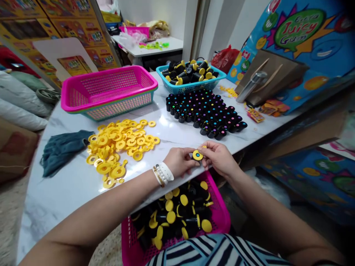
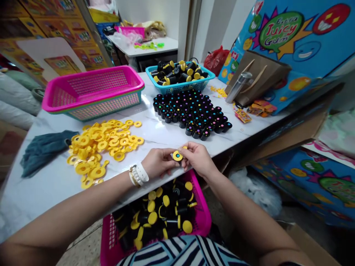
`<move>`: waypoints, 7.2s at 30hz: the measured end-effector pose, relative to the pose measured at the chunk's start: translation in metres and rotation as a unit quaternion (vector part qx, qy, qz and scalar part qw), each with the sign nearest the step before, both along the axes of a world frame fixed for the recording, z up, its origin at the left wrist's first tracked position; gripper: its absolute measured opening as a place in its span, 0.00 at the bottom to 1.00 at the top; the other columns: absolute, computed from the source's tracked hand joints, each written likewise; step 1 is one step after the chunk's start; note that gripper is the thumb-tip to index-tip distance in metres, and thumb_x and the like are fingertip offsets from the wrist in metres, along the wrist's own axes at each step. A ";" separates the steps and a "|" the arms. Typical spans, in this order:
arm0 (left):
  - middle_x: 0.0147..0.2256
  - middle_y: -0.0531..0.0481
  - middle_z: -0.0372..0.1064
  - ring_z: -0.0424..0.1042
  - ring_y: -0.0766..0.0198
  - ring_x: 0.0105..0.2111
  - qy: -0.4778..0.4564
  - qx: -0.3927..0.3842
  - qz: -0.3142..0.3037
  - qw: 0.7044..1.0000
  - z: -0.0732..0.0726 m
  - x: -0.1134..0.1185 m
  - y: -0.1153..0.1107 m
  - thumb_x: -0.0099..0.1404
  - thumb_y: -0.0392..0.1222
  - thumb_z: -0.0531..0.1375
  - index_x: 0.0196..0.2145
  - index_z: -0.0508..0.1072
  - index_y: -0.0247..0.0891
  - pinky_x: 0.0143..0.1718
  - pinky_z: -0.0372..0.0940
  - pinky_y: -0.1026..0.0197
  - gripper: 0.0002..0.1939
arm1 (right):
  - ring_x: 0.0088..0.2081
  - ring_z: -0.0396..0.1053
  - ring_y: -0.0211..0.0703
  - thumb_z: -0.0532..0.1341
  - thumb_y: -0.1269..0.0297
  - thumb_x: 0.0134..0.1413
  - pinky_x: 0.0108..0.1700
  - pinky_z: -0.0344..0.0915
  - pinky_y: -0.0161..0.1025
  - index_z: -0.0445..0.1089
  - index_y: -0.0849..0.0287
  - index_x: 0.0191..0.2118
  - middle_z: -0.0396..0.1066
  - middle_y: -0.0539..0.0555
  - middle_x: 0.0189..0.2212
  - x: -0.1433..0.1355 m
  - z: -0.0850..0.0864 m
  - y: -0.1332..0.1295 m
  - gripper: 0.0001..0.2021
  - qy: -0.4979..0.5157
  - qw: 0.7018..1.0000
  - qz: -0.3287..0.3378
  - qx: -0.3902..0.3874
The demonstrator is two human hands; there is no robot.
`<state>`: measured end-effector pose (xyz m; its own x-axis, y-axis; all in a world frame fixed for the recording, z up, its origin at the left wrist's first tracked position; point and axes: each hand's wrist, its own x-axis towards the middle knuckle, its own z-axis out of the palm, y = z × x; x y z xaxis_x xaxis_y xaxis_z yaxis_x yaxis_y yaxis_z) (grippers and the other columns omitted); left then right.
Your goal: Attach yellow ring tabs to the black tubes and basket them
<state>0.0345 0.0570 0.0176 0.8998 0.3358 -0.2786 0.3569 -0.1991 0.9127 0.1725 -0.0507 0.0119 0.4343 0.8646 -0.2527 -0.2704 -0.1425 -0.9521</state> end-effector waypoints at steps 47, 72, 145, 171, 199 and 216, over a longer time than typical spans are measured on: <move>0.24 0.54 0.70 0.67 0.68 0.24 -0.075 0.159 0.032 0.984 0.000 -0.002 -0.016 0.61 0.49 0.59 0.43 0.74 0.35 0.25 0.58 0.67 0.17 | 0.28 0.63 0.35 0.63 0.63 0.55 0.31 0.61 0.33 0.75 0.60 0.47 0.70 0.51 0.27 0.020 -0.003 -0.034 0.14 0.007 0.992 0.128 0.008; 0.32 0.50 0.75 0.71 0.64 0.31 -0.130 0.263 -0.028 0.956 -0.007 -0.003 -0.005 0.62 0.43 0.59 0.41 0.77 0.38 0.32 0.60 0.65 0.11 | 0.16 0.62 0.31 0.69 0.57 0.46 0.16 0.60 0.30 0.70 0.61 0.32 0.67 0.47 0.19 0.034 0.017 -0.004 0.14 -0.073 0.979 0.177 -0.068; 0.32 0.50 0.71 0.69 0.63 0.31 -0.017 0.364 0.203 0.909 0.001 0.096 0.023 0.53 0.56 0.66 0.40 0.73 0.35 0.36 0.66 0.59 0.24 | 0.19 0.61 0.32 0.69 0.58 0.49 0.20 0.58 0.31 0.77 0.59 0.38 0.67 0.48 0.21 0.032 -0.029 -0.058 0.12 -0.007 0.996 -0.079 0.040; 0.25 0.54 0.65 0.64 0.68 0.26 -0.065 0.292 0.127 0.946 -0.006 0.020 -0.021 0.54 0.39 0.63 0.29 0.70 0.35 0.28 0.58 0.66 0.06 | 0.15 0.64 0.33 0.70 0.54 0.46 0.17 0.62 0.29 0.69 0.60 0.28 0.69 0.47 0.15 0.023 -0.003 -0.003 0.15 -0.102 0.994 -0.007 -0.031; 0.30 0.51 0.69 0.68 0.65 0.30 -0.111 0.285 0.086 0.948 -0.007 0.014 -0.019 0.56 0.41 0.64 0.39 0.75 0.36 0.33 0.62 0.65 0.12 | 0.21 0.67 0.36 0.67 0.50 0.48 0.21 0.66 0.31 0.76 0.65 0.31 0.71 0.55 0.21 0.057 0.006 -0.003 0.19 0.073 0.980 0.174 -0.058; 0.34 0.48 0.73 0.71 0.61 0.32 0.008 0.361 0.037 0.932 -0.008 0.019 -0.033 0.63 0.53 0.56 0.43 0.75 0.40 0.28 0.58 0.63 0.17 | 0.10 0.58 0.31 0.60 0.52 0.56 0.11 0.51 0.24 0.57 0.56 0.37 0.60 0.37 0.13 0.038 0.013 -0.008 0.15 -0.125 0.956 0.242 -0.104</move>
